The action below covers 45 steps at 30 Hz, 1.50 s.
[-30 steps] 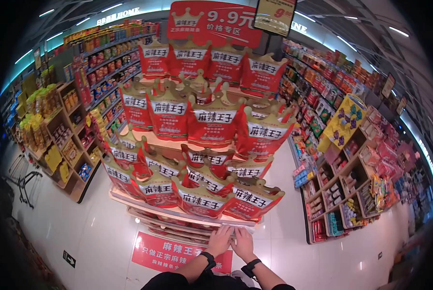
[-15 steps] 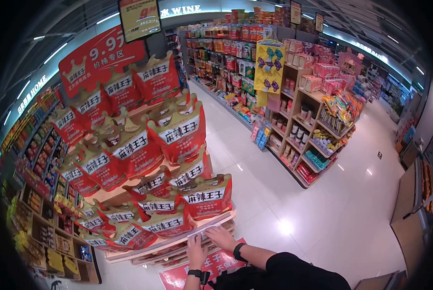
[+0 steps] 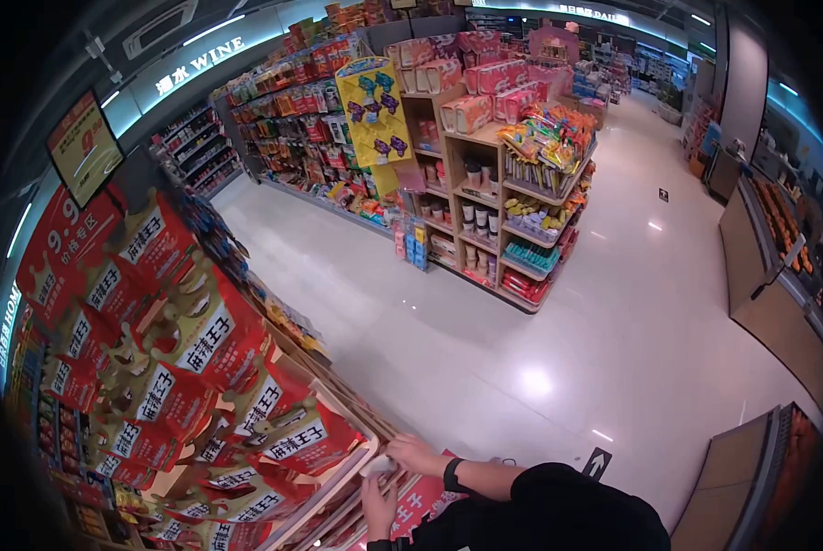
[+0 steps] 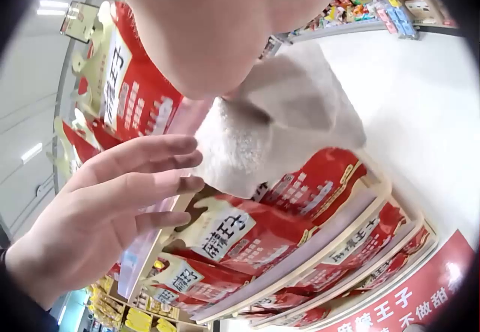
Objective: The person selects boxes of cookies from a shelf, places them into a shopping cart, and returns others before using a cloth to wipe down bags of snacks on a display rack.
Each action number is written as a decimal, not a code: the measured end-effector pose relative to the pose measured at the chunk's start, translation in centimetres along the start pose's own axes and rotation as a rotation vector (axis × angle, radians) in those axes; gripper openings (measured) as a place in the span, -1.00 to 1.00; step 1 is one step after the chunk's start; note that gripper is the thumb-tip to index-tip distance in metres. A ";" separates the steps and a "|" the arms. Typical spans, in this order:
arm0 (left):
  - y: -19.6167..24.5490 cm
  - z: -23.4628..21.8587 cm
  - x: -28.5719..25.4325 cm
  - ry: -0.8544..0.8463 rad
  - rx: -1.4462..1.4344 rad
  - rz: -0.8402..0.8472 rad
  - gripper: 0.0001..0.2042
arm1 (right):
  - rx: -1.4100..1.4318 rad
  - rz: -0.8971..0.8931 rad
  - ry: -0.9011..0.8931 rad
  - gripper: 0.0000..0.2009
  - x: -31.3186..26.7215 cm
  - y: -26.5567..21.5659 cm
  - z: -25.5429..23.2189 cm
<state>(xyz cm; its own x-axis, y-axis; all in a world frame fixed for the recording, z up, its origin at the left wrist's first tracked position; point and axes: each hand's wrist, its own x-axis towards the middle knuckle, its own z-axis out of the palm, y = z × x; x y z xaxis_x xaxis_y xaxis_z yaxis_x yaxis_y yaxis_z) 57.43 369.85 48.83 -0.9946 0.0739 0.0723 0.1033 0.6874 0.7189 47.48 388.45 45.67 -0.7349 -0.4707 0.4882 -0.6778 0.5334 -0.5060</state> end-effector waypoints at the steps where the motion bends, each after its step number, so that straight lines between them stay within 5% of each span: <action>1: 1.0 0.6 0.6 -0.012 0.004 0.010 -0.53 | 0.067 0.012 -0.005 -0.76 -1.2 1.2 -1.5; 9: 10.8 9.1 8.9 -0.152 -0.051 0.274 -0.47 | 0.056 0.155 0.129 -0.89 -7.5 5.6 -13.4; 11: 12.9 11.1 11.7 -0.470 -0.019 0.204 -0.53 | 0.040 0.206 0.169 -0.89 -8.5 6.2 -16.2; 19: 19.0 17.9 18.1 -0.553 -0.142 0.548 -0.68 | -0.020 0.510 0.433 -0.88 -11.5 8.9 -25.1; 21: 22.7 18.4 19.7 -0.663 -0.212 0.492 -0.66 | 0.224 0.776 0.536 -0.86 -12.6 10.4 -26.8; 23: 23.9 20.9 21.1 -0.821 -0.503 0.416 -0.52 | 0.203 0.818 0.645 -0.87 -14.5 13.6 -27.5; 25: 26.3 22.6 24.0 -0.847 -0.647 0.418 -0.45 | 0.608 0.912 0.752 -0.83 -16.2 17.1 -27.9; 26: 28.3 22.6 25.6 -0.940 -0.550 0.237 -0.41 | 0.584 0.926 0.797 -0.83 -16.4 18.2 -28.9; 29: 33.0 24.5 30.1 -0.948 -0.297 0.132 -0.52 | 0.698 1.115 0.727 -0.67 -16.6 19.6 -33.0; 30: 32.3 27.2 31.7 -0.976 -0.291 0.160 -0.52 | 1.133 1.068 0.924 -0.55 -15.8 19.3 -34.4; 31: 30.3 32.0 33.6 -0.972 -0.658 0.133 -0.67 | 1.569 0.954 1.099 -0.43 -14.9 19.1 -35.6; 32: 29.2 35.8 35.5 -0.951 -1.027 0.091 -0.76 | 1.619 0.869 1.123 -0.19 -13.9 19.0 -36.6; 35: 29.2 41.6 40.3 -1.175 -1.047 -0.105 -0.77 | 1.961 0.776 1.295 -0.11 -15.0 23.9 -34.8; 41: 26.9 46.6 46.2 -1.593 -0.938 -0.890 -0.79 | 1.778 0.767 1.490 -0.17 -11.7 27.4 -36.2; 42: 28.2 46.0 46.4 -1.635 -0.956 -0.902 -0.75 | 1.726 0.801 1.472 -0.24 -12.0 28.6 -35.8; 43: 28.8 44.8 46.5 -1.503 -0.921 -1.097 -0.79 | 1.756 0.825 1.452 -0.24 -12.4 29.9 -35.2; 45: 33.4 43.0 46.0 -1.385 -0.935 -1.145 -0.80 | 1.640 1.069 1.507 -0.48 -15.3 33.3 -32.6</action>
<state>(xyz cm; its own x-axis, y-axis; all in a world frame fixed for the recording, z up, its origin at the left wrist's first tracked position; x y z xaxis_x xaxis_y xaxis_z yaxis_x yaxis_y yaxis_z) 15.30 427.23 46.40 0.1298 0.6687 -0.7321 -0.9322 0.3340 0.1397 36.91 436.33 44.49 -0.6765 0.4340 -0.5950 -0.2713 -0.8979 -0.3465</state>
